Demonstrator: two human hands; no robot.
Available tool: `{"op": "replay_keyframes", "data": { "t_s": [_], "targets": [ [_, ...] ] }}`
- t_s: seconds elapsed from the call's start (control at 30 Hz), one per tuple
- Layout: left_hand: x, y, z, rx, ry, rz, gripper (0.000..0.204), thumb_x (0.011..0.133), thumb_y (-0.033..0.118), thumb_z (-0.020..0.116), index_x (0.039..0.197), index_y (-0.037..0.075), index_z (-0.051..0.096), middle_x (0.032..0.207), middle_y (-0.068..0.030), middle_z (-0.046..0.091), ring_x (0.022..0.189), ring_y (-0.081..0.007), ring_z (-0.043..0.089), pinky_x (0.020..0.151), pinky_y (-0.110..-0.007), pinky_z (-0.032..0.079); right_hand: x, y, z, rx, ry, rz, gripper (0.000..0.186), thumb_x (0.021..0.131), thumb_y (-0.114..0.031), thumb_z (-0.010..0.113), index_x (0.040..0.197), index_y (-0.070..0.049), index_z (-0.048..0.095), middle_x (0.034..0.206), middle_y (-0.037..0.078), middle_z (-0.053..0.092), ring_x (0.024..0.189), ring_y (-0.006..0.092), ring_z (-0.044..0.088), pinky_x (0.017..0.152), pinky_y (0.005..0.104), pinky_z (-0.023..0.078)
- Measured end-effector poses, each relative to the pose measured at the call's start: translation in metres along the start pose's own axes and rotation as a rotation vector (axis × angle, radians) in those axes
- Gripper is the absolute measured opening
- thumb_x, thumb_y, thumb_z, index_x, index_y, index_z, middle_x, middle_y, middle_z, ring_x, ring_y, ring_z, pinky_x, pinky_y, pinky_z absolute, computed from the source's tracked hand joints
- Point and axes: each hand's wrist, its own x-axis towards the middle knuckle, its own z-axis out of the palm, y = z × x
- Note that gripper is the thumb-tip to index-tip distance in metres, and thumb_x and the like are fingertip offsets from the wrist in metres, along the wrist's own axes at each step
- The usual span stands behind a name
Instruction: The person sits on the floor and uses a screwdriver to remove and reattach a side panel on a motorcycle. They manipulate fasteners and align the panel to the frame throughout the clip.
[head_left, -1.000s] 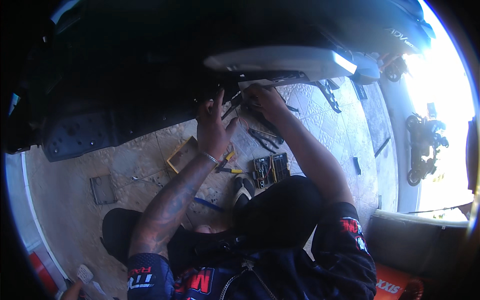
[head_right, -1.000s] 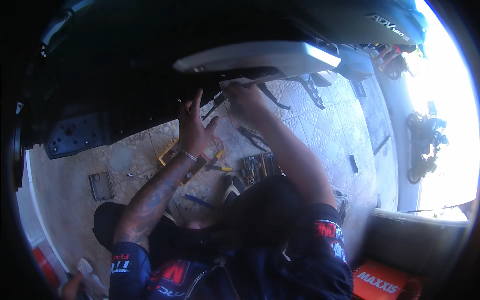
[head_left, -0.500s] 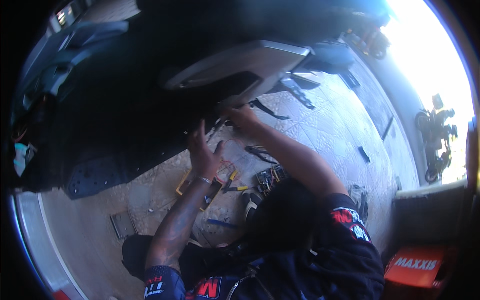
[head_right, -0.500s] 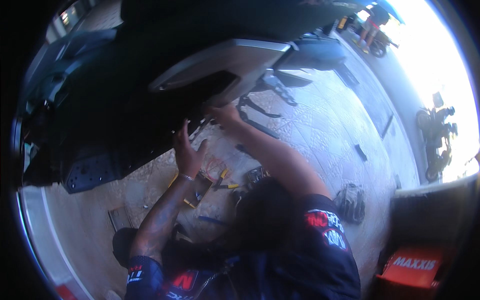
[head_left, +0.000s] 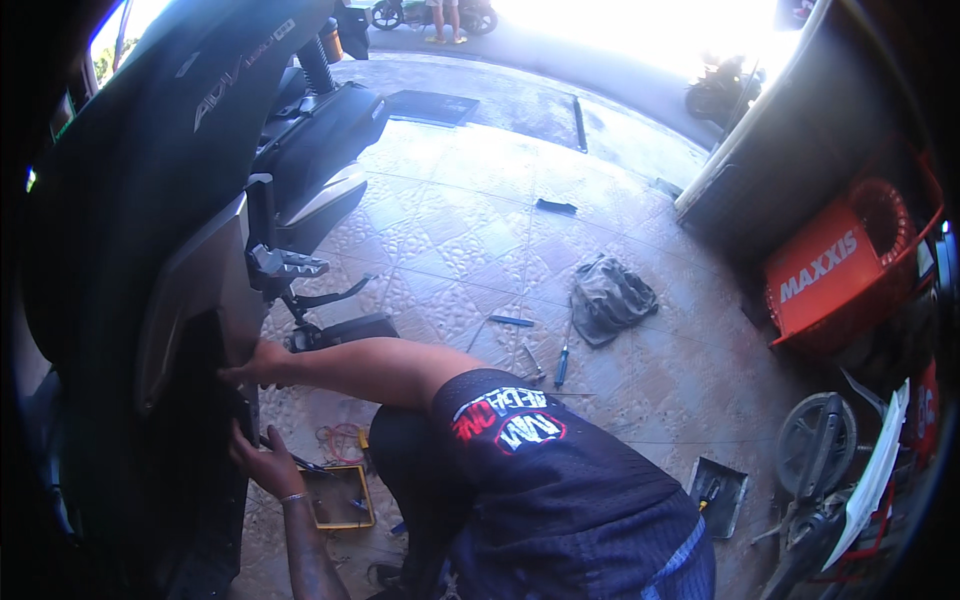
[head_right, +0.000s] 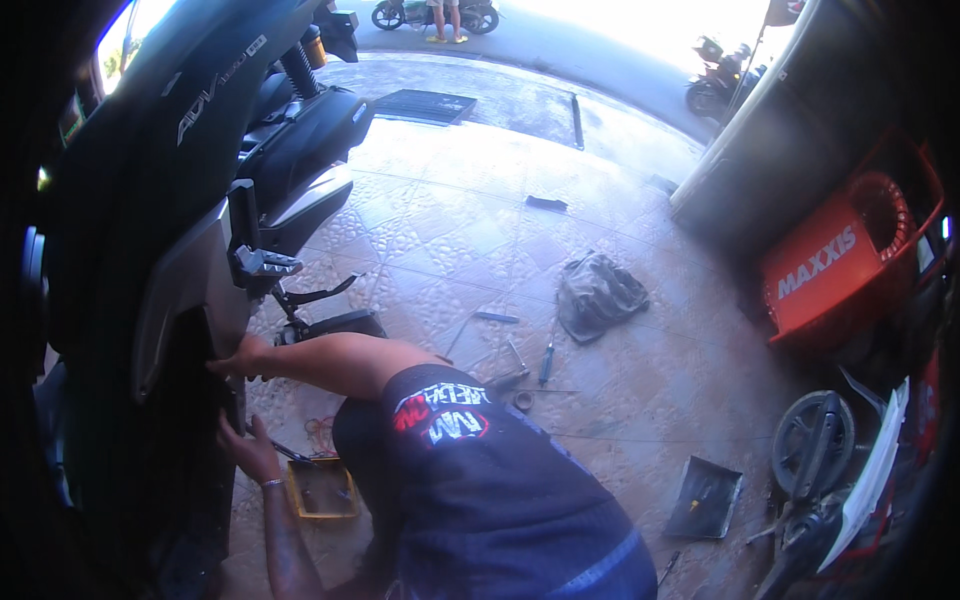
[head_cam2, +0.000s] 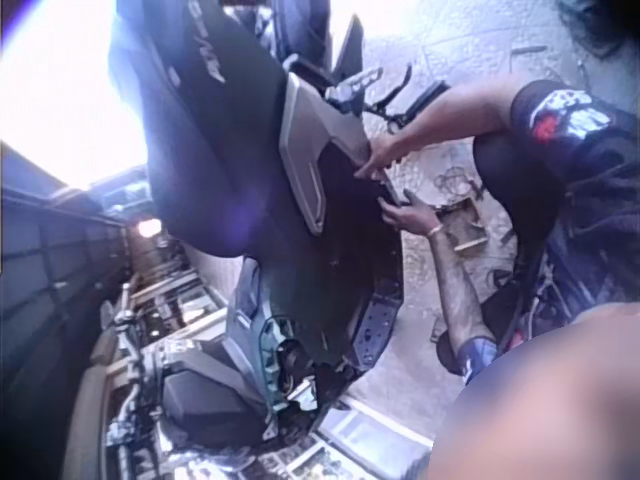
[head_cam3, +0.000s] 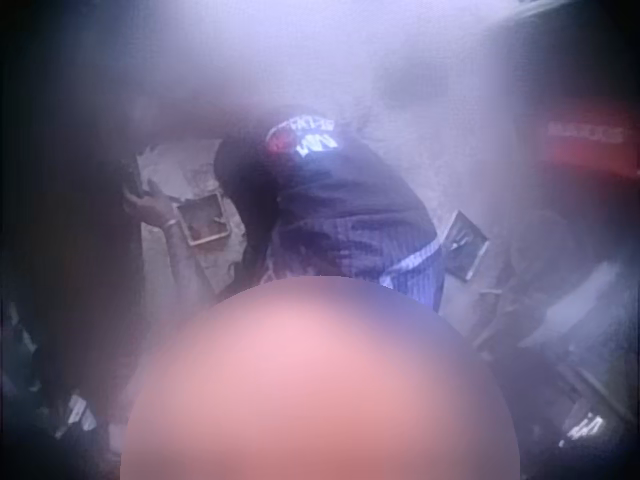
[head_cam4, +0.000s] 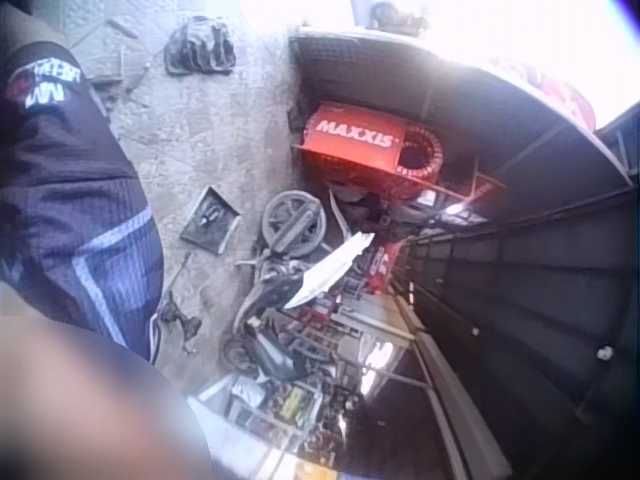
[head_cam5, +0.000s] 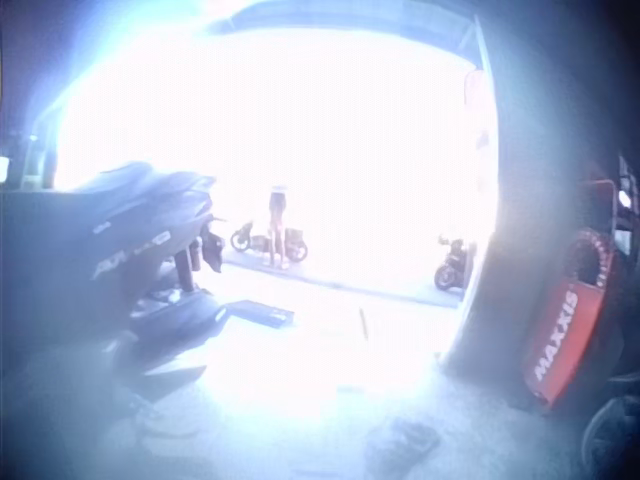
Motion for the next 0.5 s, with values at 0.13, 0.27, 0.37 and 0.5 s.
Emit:
{"op": "replay_keyframes", "data": {
  "t_s": [0.13, 0.27, 0.37, 0.5],
  "targets": [
    [-0.002, 0.002, -0.005, 0.022, -0.024, -0.04, 0.064, 0.09, 0.029, 0.078, 0.146, 0.009, 0.055, 0.139, -0.023, 0.055, 0.132, -0.0434, 0.053, 0.11, -0.053, 0.044, -0.003, -0.002, -0.003, 0.012, -0.08, 0.009, 0.088, 0.071, -0.07, 0.086, 0.132, -0.009, 0.066, 0.101, 0.01, 0.074, 0.078, 0.0189, 0.072, 0.062, 0.0313, 0.058],
    [-0.003, 0.004, -0.009, 0.008, -0.027, -0.064, 0.061, 0.087, 0.024, 0.08, 0.142, 0.009, 0.058, 0.138, -0.0203, 0.056, 0.13, -0.041, 0.055, 0.108, -0.052, 0.046, 0.005, 0.002, 0.002, -0.12, -0.055, 0.098, 0.09, 0.069, -0.073, 0.087, 0.124, -0.005, 0.068, 0.1, 0.009, 0.075, 0.081, 0.0191, 0.073, 0.068, 0.032, 0.059],
    [-0.005, 0.01, -0.015, 0.018, -0.014, -0.059, 0.055, 0.084, 0.021, 0.08, 0.136, 0.01, 0.063, 0.133, -0.0176, 0.058, 0.126, -0.0389, 0.057, 0.108, -0.051, 0.045, 0.004, 0.006, 0.003, -0.164, 0.018, -0.047, 0.076, 0.078, -0.064, 0.085, 0.122, -0.004, 0.071, 0.106, 0.011, 0.076, 0.094, 0.0196, 0.073, 0.08, 0.0345, 0.059],
    [-0.007, 0.017, -0.023, 0.02, -0.012, -0.052, 0.051, 0.085, 0.02, 0.082, 0.132, 0.011, 0.066, 0.129, -0.0157, 0.059, 0.122, -0.0374, 0.058, 0.104, -0.048, 0.047, -0.006, 0.007, 0.0, -0.12, 0.027, -0.185, 0.077, 0.079, -0.062, 0.086, 0.123, -0.001, 0.071, 0.105, 0.013, 0.078, 0.089, 0.0195, 0.076, 0.075, 0.0329, 0.059]
  ]
}}
